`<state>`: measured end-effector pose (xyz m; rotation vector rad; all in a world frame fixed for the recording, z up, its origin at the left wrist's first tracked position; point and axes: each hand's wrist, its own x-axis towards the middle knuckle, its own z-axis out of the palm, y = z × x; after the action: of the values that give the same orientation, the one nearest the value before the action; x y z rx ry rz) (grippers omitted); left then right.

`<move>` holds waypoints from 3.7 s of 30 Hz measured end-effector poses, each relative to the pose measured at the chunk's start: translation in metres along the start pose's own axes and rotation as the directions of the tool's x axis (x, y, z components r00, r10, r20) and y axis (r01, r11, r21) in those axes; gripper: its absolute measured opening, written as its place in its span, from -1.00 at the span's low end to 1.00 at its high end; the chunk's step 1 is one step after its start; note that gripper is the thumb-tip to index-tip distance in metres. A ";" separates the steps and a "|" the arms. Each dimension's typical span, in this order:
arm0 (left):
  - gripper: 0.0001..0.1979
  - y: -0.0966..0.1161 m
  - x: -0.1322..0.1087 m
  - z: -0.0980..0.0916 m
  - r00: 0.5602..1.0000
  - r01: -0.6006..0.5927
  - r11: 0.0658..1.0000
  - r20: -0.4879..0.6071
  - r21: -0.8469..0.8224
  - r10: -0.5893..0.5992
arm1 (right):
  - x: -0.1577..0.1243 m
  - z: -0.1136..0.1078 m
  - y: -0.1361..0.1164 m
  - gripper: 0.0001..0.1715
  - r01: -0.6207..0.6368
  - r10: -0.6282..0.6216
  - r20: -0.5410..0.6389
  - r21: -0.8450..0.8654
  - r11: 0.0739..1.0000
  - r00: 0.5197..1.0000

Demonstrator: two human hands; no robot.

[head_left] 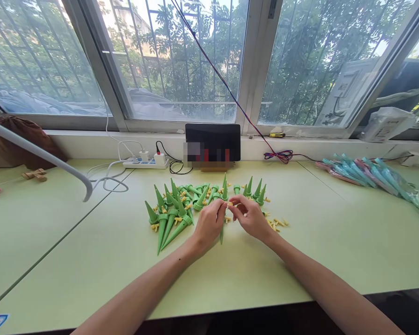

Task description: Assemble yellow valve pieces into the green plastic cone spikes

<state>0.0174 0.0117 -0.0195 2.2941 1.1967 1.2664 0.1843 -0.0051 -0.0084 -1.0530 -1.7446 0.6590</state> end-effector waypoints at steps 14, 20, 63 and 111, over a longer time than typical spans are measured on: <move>-0.63 -0.001 0.000 -0.001 0.999 0.012 0.999 -0.046 0.041 -0.010 | 0.004 -0.004 0.005 -0.62 -0.061 0.084 -0.202 0.121 0.991 0.976; -0.84 0.000 0.000 0.000 0.998 0.007 1.000 -0.065 0.030 -0.005 | 0.003 -0.001 0.006 -0.65 -0.050 0.068 -0.183 0.105 0.993 0.981; -0.83 -0.009 0.001 0.004 0.999 0.037 0.998 -0.034 0.046 -0.036 | 0.003 0.000 0.002 -0.87 -0.068 0.061 -0.068 -0.105 0.992 0.996; -0.84 0.000 -0.002 0.004 0.999 0.054 0.998 0.009 0.011 -0.054 | 0.001 0.002 0.008 -0.80 -0.047 0.058 0.085 -0.130 0.990 0.995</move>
<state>0.0202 0.0110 -0.0231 2.2574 1.2565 1.2317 0.1852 -0.0002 -0.0146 -1.1766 -1.8607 0.6420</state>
